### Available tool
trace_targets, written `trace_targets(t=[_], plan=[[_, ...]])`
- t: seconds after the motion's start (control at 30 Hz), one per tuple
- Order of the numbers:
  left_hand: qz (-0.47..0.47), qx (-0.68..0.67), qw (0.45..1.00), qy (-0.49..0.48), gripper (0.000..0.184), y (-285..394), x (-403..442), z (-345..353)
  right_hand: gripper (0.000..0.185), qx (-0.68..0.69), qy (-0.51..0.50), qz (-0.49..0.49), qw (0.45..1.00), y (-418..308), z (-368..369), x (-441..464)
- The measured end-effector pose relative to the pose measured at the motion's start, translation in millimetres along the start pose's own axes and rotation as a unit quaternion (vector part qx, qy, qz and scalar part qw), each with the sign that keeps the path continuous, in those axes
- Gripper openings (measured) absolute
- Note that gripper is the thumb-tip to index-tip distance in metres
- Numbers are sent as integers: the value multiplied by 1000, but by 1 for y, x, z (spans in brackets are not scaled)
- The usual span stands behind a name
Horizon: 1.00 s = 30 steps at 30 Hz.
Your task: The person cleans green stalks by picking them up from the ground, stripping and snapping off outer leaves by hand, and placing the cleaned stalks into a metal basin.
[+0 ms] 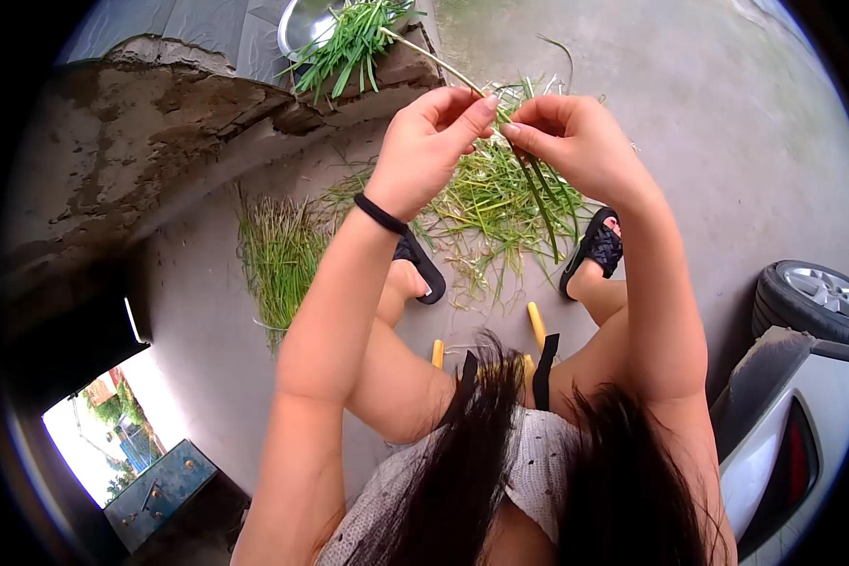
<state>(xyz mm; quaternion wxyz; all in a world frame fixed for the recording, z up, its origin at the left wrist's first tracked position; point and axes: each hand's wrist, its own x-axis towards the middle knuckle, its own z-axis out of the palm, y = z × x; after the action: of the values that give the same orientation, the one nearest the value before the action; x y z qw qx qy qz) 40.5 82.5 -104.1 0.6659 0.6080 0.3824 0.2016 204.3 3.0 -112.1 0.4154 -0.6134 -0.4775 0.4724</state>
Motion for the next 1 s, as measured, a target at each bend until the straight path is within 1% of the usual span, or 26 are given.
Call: trace_targets(t=[0.03, 0.07, 0.13, 0.2, 0.27, 0.3, 0.4, 0.47, 0.5, 0.57, 0.63, 0.7, 0.77, 0.8, 0.9, 1.0], plan=[[25, 36, 999, 8, 22, -3, -1, 3, 19, -8, 0, 3, 1000, -2, 2, 0], [36, 35, 999, 21, 20, -7, -2, 5, 18, -19, 6, 10, 1000, -5, 5, 0], [46, 47, 996, 51, 16, -10, -4, 7, 18, -70, 13, -9, 997, -4, 8, 0], [75, 150, 984, 65, 16, -10, -6, -1, 19, -129, 24, -17, 991, -10, 12, -1], [107, 230, 965, 66, 15, -9, -7, -4, 20, -171, 39, -65, 982, -7, 14, 0], [97, 218, 969, 62, 15, -9, -8, -5, 20, -191, 46, -89, 977, -6, 14, 0], [65, 181, 980, 46, 15, -8, -10, -5, 19, -187, 27, -75, 979, -9, 12, -3], [33, 151, 987, 31, 15, -6, -12, -6, 19, -183, 34, -94, 978, -5, 11, -4], [27, 119, 992, 40, 15, -4, -11, -8, 19, -182, 38, -103, 977, -3, 9, -4], [15, 55, 997, 59, 15, 1, -11, -15, 19, -177, 27, -68, 981, 0, 2, -4], [24, -47, 995, 81, 14, 5, -8, -33, 19, -166, 24, -44, 985, 1, -5, -7], [64, -130, 981, 132, 14, 9, -4, -53, 19, -149, 25, -29, 988, 2, -12, -10], [94, -179, 960, 194, 13, 9, -1, -73, 20, -153, 2, -10, 988, 1, -18, -11], [110, -183, 949, 230, 12, 9, -1, -78, 20, -149, -7, 0, 989, 3, -19, -12], [152, -123, 914, 354, 14, 3, 7, -89, 21, -124, -14, 18, 992, 8, -21, -12], [188, -25, 919, 346, 19, 0, 12, -84, 22, -87, -7, 49, 995, -3, -19, -15]])
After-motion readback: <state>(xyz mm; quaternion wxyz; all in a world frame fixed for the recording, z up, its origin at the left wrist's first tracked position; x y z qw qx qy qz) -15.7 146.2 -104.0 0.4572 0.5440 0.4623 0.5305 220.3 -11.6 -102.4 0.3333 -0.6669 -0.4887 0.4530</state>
